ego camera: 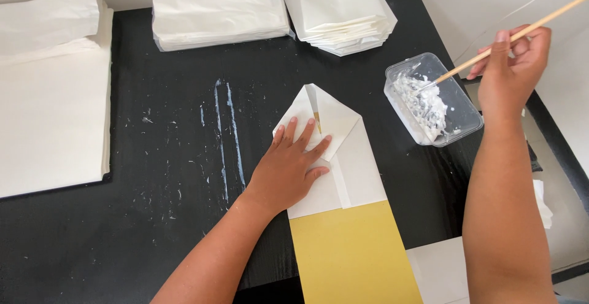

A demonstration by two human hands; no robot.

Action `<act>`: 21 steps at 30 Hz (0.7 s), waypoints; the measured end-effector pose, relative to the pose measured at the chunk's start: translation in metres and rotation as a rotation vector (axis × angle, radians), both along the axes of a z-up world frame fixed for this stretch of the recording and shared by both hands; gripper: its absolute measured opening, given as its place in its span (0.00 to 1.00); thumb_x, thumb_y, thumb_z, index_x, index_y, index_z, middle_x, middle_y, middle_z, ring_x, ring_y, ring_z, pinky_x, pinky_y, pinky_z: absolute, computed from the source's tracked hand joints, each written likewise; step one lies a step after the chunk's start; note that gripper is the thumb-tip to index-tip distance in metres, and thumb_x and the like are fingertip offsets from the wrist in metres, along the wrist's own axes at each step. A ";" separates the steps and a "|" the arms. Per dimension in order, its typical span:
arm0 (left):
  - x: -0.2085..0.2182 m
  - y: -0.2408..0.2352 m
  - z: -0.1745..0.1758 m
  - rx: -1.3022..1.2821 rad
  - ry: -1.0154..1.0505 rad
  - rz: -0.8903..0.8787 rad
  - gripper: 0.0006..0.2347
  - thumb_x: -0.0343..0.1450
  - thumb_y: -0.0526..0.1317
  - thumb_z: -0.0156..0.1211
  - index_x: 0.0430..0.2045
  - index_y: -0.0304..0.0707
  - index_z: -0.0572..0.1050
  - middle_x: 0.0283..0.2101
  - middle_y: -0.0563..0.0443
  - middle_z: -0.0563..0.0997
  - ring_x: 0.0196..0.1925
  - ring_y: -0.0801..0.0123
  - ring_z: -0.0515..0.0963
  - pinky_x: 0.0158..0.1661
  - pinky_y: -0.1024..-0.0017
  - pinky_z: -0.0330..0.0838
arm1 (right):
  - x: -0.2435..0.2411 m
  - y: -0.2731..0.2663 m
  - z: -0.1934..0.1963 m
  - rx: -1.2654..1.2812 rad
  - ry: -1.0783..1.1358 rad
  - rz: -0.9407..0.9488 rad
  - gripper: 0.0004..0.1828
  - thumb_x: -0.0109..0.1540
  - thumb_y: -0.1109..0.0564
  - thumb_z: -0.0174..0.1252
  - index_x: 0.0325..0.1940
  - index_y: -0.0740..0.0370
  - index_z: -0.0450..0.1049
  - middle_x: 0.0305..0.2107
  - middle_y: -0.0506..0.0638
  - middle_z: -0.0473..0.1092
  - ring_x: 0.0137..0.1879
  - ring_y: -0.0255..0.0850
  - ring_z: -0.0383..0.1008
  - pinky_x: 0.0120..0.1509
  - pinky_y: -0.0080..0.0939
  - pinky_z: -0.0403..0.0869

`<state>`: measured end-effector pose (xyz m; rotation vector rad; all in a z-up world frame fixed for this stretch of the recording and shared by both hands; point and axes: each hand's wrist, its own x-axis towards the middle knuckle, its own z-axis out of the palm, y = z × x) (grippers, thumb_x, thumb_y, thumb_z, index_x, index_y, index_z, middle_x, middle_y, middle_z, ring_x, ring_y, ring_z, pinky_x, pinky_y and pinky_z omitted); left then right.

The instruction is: The person folds a white paper sheet into a triangular shape and applies white paste to the edges using a wooden stick. They press the folded sections together to secure the shape.

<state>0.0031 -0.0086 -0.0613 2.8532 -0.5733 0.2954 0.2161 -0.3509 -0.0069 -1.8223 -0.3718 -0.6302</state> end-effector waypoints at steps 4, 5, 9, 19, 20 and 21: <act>0.001 0.001 -0.001 -0.016 0.008 0.001 0.23 0.77 0.54 0.45 0.68 0.51 0.64 0.73 0.39 0.59 0.74 0.33 0.54 0.68 0.42 0.50 | -0.007 0.002 0.007 -0.019 -0.120 -0.016 0.05 0.85 0.61 0.44 0.56 0.62 0.56 0.37 0.61 0.69 0.26 0.42 0.68 0.33 0.39 0.73; 0.000 0.000 -0.002 -0.016 -0.008 0.002 0.23 0.77 0.54 0.45 0.67 0.51 0.65 0.73 0.39 0.59 0.74 0.33 0.54 0.68 0.42 0.51 | -0.009 0.001 0.008 -0.011 -0.146 -0.015 0.06 0.85 0.59 0.43 0.56 0.62 0.55 0.37 0.61 0.68 0.26 0.43 0.67 0.35 0.39 0.73; 0.000 0.000 0.000 -0.027 -0.004 -0.001 0.23 0.77 0.54 0.46 0.67 0.50 0.65 0.73 0.39 0.59 0.73 0.32 0.54 0.68 0.41 0.51 | -0.012 0.011 0.009 -0.078 -0.016 0.033 0.05 0.86 0.61 0.44 0.57 0.62 0.57 0.37 0.57 0.69 0.26 0.40 0.68 0.33 0.36 0.73; 0.000 0.000 0.001 -0.022 0.031 0.000 0.23 0.77 0.54 0.45 0.68 0.51 0.64 0.73 0.39 0.58 0.74 0.32 0.52 0.68 0.42 0.49 | -0.011 0.011 0.008 -0.041 -0.034 0.030 0.04 0.84 0.62 0.42 0.55 0.60 0.55 0.37 0.59 0.68 0.26 0.42 0.68 0.34 0.37 0.71; 0.000 0.000 0.002 -0.018 0.033 -0.001 0.23 0.77 0.54 0.45 0.68 0.51 0.63 0.73 0.38 0.58 0.74 0.33 0.52 0.68 0.42 0.49 | -0.009 0.008 0.007 -0.014 -0.067 0.003 0.04 0.84 0.62 0.42 0.55 0.60 0.55 0.38 0.60 0.68 0.25 0.42 0.68 0.33 0.37 0.71; 0.000 0.000 0.001 -0.019 0.032 0.000 0.23 0.77 0.54 0.45 0.68 0.51 0.63 0.73 0.38 0.58 0.74 0.33 0.52 0.68 0.42 0.49 | -0.008 0.005 0.005 -0.014 -0.068 0.004 0.04 0.84 0.62 0.42 0.55 0.60 0.55 0.38 0.60 0.68 0.25 0.42 0.68 0.33 0.37 0.71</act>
